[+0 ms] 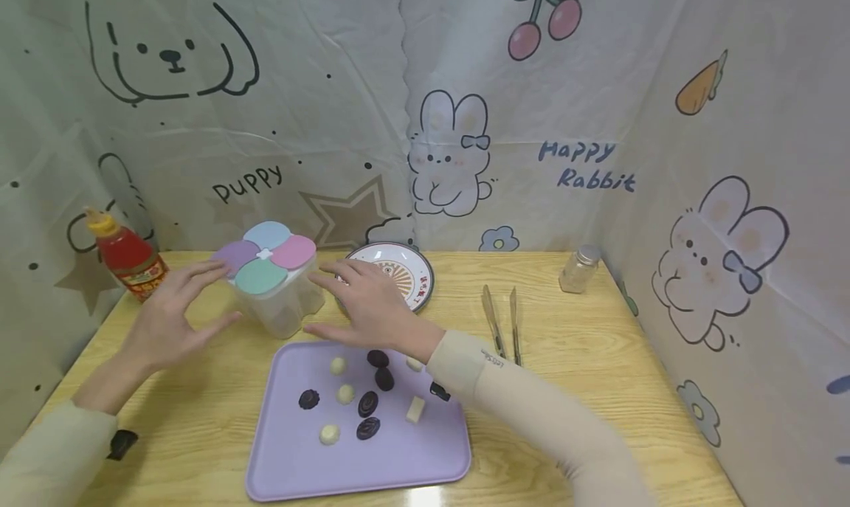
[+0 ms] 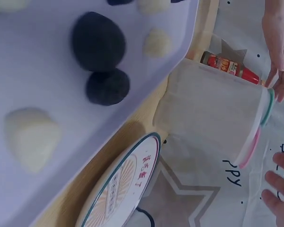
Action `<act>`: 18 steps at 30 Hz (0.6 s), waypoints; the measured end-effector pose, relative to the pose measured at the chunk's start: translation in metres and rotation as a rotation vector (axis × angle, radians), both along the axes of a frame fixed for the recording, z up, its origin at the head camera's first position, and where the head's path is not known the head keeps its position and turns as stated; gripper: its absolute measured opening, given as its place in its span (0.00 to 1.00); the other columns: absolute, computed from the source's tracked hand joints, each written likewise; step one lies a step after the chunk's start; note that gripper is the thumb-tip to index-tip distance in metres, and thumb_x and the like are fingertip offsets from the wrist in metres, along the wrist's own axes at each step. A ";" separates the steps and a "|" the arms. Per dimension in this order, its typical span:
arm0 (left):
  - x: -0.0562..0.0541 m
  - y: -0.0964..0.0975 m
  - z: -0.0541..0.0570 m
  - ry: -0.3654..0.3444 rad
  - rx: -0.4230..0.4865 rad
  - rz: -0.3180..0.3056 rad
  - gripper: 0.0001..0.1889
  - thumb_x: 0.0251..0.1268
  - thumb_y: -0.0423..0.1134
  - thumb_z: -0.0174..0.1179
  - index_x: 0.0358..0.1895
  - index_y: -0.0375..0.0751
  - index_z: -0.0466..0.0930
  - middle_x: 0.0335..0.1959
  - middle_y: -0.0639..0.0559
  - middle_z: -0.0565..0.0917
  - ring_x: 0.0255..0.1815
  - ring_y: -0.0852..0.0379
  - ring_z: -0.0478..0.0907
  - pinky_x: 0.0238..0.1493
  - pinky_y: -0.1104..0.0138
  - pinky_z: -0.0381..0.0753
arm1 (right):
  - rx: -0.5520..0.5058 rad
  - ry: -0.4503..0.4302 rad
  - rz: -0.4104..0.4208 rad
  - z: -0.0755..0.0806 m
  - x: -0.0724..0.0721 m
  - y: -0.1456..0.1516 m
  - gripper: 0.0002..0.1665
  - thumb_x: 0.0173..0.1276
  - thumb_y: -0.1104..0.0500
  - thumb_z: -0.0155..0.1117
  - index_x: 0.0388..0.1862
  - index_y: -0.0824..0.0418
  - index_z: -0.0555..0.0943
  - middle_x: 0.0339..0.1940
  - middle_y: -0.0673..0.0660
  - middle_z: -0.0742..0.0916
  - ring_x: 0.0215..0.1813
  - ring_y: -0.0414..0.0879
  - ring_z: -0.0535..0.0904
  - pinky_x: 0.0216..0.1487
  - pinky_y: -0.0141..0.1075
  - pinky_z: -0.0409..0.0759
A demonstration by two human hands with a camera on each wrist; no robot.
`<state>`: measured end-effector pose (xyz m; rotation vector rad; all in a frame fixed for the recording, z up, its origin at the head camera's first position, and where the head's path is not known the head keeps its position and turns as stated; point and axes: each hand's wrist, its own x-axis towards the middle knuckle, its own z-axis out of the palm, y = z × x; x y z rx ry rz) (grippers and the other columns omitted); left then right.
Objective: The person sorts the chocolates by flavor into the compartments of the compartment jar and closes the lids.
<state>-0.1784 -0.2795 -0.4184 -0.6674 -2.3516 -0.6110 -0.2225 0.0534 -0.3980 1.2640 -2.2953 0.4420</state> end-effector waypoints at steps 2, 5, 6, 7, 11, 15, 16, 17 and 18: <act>-0.003 -0.003 -0.001 -0.007 0.002 0.012 0.36 0.67 0.63 0.68 0.67 0.37 0.80 0.67 0.37 0.81 0.67 0.36 0.76 0.73 0.56 0.73 | 0.014 -0.010 0.010 -0.001 -0.005 -0.010 0.42 0.64 0.32 0.73 0.71 0.52 0.80 0.69 0.55 0.85 0.70 0.52 0.81 0.73 0.47 0.78; -0.009 -0.006 -0.001 -0.021 0.006 0.028 0.34 0.55 0.45 0.79 0.65 0.36 0.81 0.65 0.37 0.82 0.65 0.36 0.77 0.65 0.45 0.76 | 0.034 -0.050 0.053 -0.001 -0.013 -0.023 0.39 0.67 0.35 0.72 0.71 0.52 0.79 0.71 0.55 0.83 0.73 0.52 0.79 0.75 0.46 0.76; -0.011 -0.006 -0.001 -0.025 0.008 0.031 0.35 0.50 0.39 0.80 0.64 0.36 0.81 0.65 0.36 0.82 0.64 0.36 0.77 0.63 0.43 0.76 | 0.043 -0.064 0.066 -0.001 -0.016 -0.027 0.38 0.68 0.36 0.72 0.72 0.52 0.79 0.72 0.55 0.83 0.74 0.51 0.78 0.76 0.45 0.75; -0.012 -0.007 -0.002 -0.028 0.009 0.034 0.35 0.48 0.37 0.80 0.64 0.35 0.81 0.65 0.36 0.82 0.64 0.36 0.77 0.62 0.40 0.75 | 0.052 -0.075 0.080 -0.001 -0.019 -0.031 0.37 0.70 0.37 0.71 0.72 0.52 0.78 0.73 0.55 0.82 0.74 0.51 0.78 0.77 0.45 0.74; -0.015 -0.008 -0.003 -0.036 0.006 0.041 0.32 0.47 0.35 0.80 0.60 0.34 0.83 0.63 0.34 0.82 0.63 0.35 0.77 0.60 0.38 0.76 | 0.079 -0.081 0.124 -0.002 -0.030 -0.046 0.33 0.73 0.41 0.69 0.71 0.53 0.79 0.73 0.55 0.81 0.76 0.50 0.76 0.81 0.42 0.69; -0.017 -0.006 -0.004 -0.045 0.000 0.031 0.30 0.47 0.35 0.80 0.58 0.34 0.83 0.62 0.34 0.82 0.63 0.35 0.76 0.60 0.36 0.76 | 0.083 -0.064 0.135 -0.003 -0.039 -0.056 0.30 0.74 0.42 0.69 0.70 0.52 0.81 0.71 0.54 0.83 0.74 0.47 0.77 0.80 0.39 0.70; -0.018 -0.005 -0.003 -0.045 -0.002 0.027 0.30 0.47 0.35 0.80 0.58 0.34 0.84 0.62 0.34 0.82 0.63 0.35 0.76 0.60 0.35 0.76 | 0.084 -0.059 0.135 -0.003 -0.040 -0.059 0.30 0.74 0.42 0.69 0.69 0.52 0.81 0.70 0.53 0.83 0.73 0.47 0.77 0.79 0.39 0.70; -0.018 -0.004 -0.003 -0.045 -0.003 0.020 0.29 0.48 0.35 0.79 0.58 0.34 0.84 0.62 0.34 0.82 0.63 0.34 0.75 0.60 0.35 0.76 | 0.082 -0.057 0.137 -0.002 -0.042 -0.061 0.29 0.74 0.42 0.69 0.69 0.52 0.82 0.69 0.53 0.84 0.73 0.47 0.77 0.79 0.38 0.71; -0.019 -0.003 -0.003 -0.044 -0.004 0.012 0.29 0.48 0.35 0.79 0.58 0.34 0.84 0.62 0.35 0.82 0.64 0.34 0.75 0.61 0.35 0.76 | 0.080 -0.054 0.138 -0.002 -0.044 -0.063 0.28 0.74 0.43 0.69 0.68 0.52 0.82 0.68 0.53 0.84 0.73 0.47 0.77 0.79 0.38 0.71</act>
